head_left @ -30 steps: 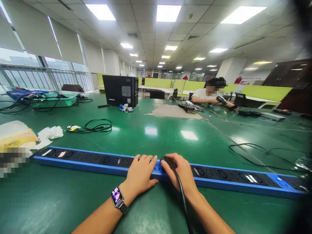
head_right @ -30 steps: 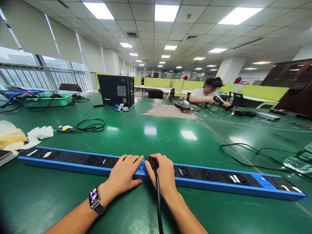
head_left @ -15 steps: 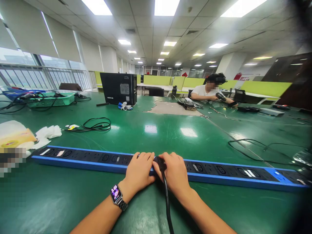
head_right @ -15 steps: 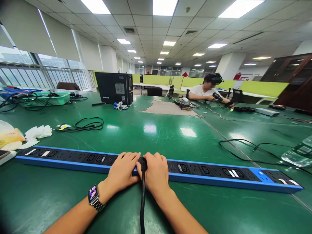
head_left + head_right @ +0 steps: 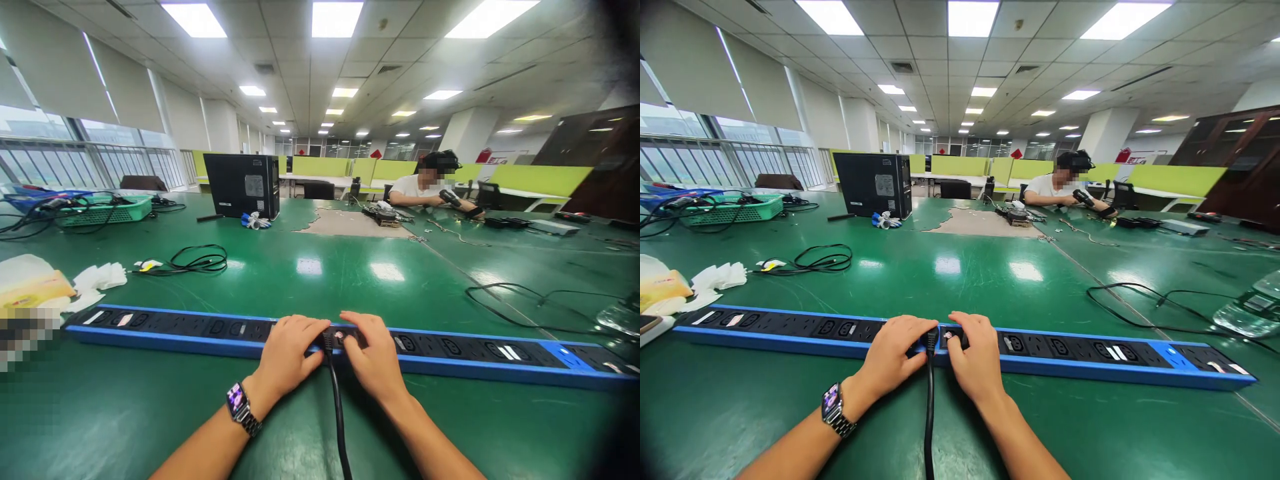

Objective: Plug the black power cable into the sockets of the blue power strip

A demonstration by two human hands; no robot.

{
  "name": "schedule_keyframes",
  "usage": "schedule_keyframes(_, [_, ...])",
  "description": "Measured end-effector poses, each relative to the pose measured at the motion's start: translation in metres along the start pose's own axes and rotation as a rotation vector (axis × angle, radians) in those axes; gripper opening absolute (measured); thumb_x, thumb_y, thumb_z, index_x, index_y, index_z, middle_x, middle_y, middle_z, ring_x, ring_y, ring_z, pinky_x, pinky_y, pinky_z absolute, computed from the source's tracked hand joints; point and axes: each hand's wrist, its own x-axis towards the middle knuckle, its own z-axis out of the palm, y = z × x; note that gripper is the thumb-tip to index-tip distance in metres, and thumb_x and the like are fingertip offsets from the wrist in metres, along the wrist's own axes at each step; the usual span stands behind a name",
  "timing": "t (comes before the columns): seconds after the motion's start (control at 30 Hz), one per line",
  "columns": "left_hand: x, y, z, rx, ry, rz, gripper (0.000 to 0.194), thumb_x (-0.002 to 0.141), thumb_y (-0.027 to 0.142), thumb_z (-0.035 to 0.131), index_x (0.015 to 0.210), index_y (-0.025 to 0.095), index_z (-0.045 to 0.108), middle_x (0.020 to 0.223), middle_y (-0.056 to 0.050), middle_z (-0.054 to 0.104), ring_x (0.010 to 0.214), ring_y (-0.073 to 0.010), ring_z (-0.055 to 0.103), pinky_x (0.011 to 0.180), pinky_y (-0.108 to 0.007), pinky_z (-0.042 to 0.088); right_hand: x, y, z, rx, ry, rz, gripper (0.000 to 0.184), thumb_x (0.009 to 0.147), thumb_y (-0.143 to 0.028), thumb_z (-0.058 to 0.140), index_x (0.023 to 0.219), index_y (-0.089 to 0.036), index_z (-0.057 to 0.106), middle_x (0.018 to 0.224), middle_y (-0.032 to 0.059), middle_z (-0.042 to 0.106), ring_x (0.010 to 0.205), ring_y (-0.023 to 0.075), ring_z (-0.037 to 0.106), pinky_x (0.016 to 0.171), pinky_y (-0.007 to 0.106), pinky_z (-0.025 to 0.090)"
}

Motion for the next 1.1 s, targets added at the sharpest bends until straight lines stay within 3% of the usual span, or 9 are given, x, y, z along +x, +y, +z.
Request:
schedule_keyframes(0.1, [0.001,0.005,0.007,-0.028,0.133,-0.075,0.032,0.080,0.009,0.063,0.110,0.022,0.064,0.101,-0.004,0.073,0.090,-0.0235,0.065,0.082,-0.039,0.050,0.002,0.001,0.001,-0.016,-0.015,0.007,0.028,0.076,-0.020,0.050,0.096,-0.021,0.069,0.104,0.0069,0.072,0.101,0.0256,0.057,0.091,0.046,0.045])
schedule_keyframes(0.2, [0.003,0.003,0.000,-0.091,0.328,-0.069,0.027,0.087,0.017,0.060,0.114,0.022,0.063,0.102,-0.004,0.073,0.089,-0.0211,0.067,0.080,-0.035,0.051,0.002,0.001,0.002,-0.040,-0.034,0.019,0.023,0.078,-0.023,0.052,0.092,-0.022,0.070,0.105,0.0069,0.072,0.102,0.0260,0.057,0.090,0.047,0.045])
schedule_keyframes(0.33, [-0.002,-0.026,-0.037,-0.029,0.661,-0.213,0.029,0.090,0.037,0.061,0.115,0.022,0.064,0.103,-0.006,0.072,0.093,-0.0218,0.067,0.085,-0.034,0.051,0.001,0.001,0.003,-0.069,-0.045,0.032,0.020,0.079,-0.026,0.053,0.088,-0.023,0.070,0.103,0.0058,0.072,0.101,0.0254,0.058,0.089,0.046,0.045])
schedule_keyframes(0.4, [-0.013,-0.047,-0.058,0.050,0.734,-0.340,0.035,0.088,0.043,0.061,0.115,0.021,0.065,0.104,-0.007,0.072,0.093,-0.0235,0.068,0.086,-0.036,0.051,0.002,0.001,0.003,-0.078,-0.043,0.041,0.019,0.079,-0.027,0.054,0.087,-0.024,0.070,0.103,0.0054,0.072,0.101,0.0254,0.058,0.089,0.046,0.045])
schedule_keyframes(0.5, [-0.035,-0.071,-0.078,0.004,0.651,-0.435,0.041,0.086,0.049,0.061,0.113,0.019,0.066,0.102,-0.007,0.073,0.090,-0.0234,0.069,0.086,-0.036,0.053,0.002,-0.001,0.004,-0.080,-0.041,0.043,0.019,0.080,-0.028,0.054,0.087,-0.024,0.071,0.104,0.0054,0.072,0.102,0.0256,0.058,0.089,0.046,0.045])
schedule_keyframes(0.57, [-0.048,-0.076,-0.081,-0.077,0.525,-0.460,0.042,0.085,0.050,0.060,0.112,0.018,0.066,0.098,-0.007,0.074,0.087,-0.0230,0.070,0.082,-0.035,0.055,0.003,-0.002,0.005,-0.083,-0.044,0.037,0.018,0.080,-0.028,0.054,0.087,-0.024,0.070,0.104,0.0054,0.072,0.102,0.0257,0.058,0.089,0.047,0.045])
schedule_keyframes(0.73, [-0.054,-0.068,-0.068,-0.014,0.256,-0.289,0.031,0.086,0.042,0.061,0.108,0.022,0.068,0.100,-0.007,0.074,0.089,-0.0237,0.069,0.083,-0.037,0.054,0.002,0.000,0.004,-0.051,-0.042,0.038,0.017,0.082,-0.029,0.055,0.087,-0.025,0.070,0.103,0.0058,0.072,0.102,0.0255,0.059,0.088,0.046,0.046])
schedule_keyframes(0.93, [-0.050,-0.065,-0.063,0.102,0.173,-0.200,0.026,0.086,0.033,0.062,0.109,0.023,0.067,0.099,-0.006,0.072,0.090,-0.0239,0.066,0.084,-0.039,0.052,0.001,-0.003,0.002,-0.039,-0.055,0.045,0.017,0.082,-0.030,0.055,0.086,-0.025,0.070,0.102,0.0059,0.072,0.102,0.0255,0.059,0.089,0.046,0.045])
schedule_keyframes(1.1, [-0.054,-0.065,-0.065,0.062,0.172,-0.188,0.039,0.085,0.034,0.064,0.123,0.025,0.060,0.108,-0.006,0.071,0.098,-0.0246,0.064,0.088,-0.041,0.050,0.002,-0.003,0.002,-0.026,-0.059,0.066,0.017,0.083,-0.031,0.055,0.087,-0.025,0.071,0.104,0.0061,0.071,0.103,0.0260,0.058,0.089,0.048,0.044])
